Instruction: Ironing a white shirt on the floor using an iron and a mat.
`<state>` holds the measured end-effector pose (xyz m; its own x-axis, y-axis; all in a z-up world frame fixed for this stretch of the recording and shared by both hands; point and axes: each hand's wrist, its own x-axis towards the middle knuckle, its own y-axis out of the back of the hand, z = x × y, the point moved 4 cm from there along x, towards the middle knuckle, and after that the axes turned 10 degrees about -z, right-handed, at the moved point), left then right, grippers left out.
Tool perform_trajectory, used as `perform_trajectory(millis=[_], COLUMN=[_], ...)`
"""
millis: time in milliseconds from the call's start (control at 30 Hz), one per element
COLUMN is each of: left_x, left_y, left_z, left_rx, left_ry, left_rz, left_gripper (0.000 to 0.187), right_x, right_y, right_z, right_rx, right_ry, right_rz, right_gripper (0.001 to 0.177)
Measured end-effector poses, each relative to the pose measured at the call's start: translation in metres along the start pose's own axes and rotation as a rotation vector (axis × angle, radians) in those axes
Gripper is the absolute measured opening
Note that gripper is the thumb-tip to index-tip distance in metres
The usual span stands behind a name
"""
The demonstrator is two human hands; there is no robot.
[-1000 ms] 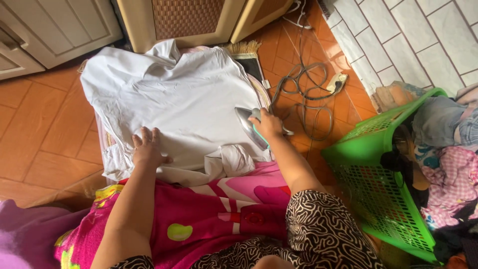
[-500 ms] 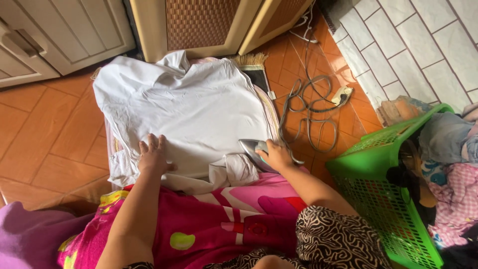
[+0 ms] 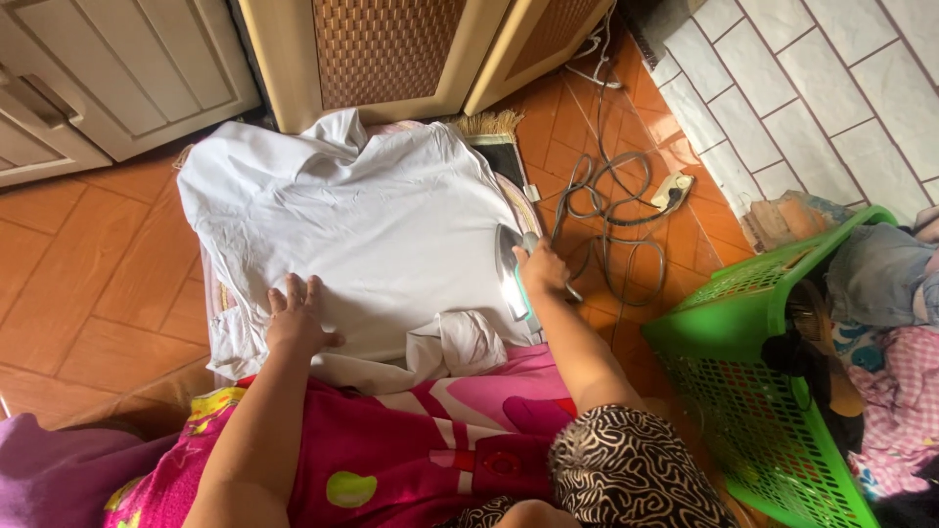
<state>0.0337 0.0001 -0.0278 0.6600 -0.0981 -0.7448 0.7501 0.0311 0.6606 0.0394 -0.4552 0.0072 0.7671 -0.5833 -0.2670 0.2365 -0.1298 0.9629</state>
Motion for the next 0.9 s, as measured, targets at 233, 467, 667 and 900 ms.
perform_trajectory(millis=[233, 467, 667, 900], left_x=[-0.001, -0.006, 0.007, 0.008], left_y=[-0.001, 0.003, -0.003, 0.01], left_z=[0.0, -0.001, -0.01, -0.036], left_rx=[0.002, -0.091, -0.081, -0.205], left_ry=[-0.016, 0.019, -0.018, -0.081], left_rz=[0.03, 0.023, 0.034, 0.197], left_gripper=[0.14, 0.138, 0.135, 0.118], right_x=[0.029, 0.01, -0.07, -0.117], right_y=[0.002, 0.014, 0.022, 0.014], right_z=[-0.011, -0.014, -0.028, -0.091], right_rx=[0.02, 0.072, -0.106, -0.058], right_ry=[-0.028, 0.103, 0.593, 0.992], right_rz=[0.022, 0.058, 0.038, 0.137], right_gripper=[0.062, 0.06, 0.052, 0.05])
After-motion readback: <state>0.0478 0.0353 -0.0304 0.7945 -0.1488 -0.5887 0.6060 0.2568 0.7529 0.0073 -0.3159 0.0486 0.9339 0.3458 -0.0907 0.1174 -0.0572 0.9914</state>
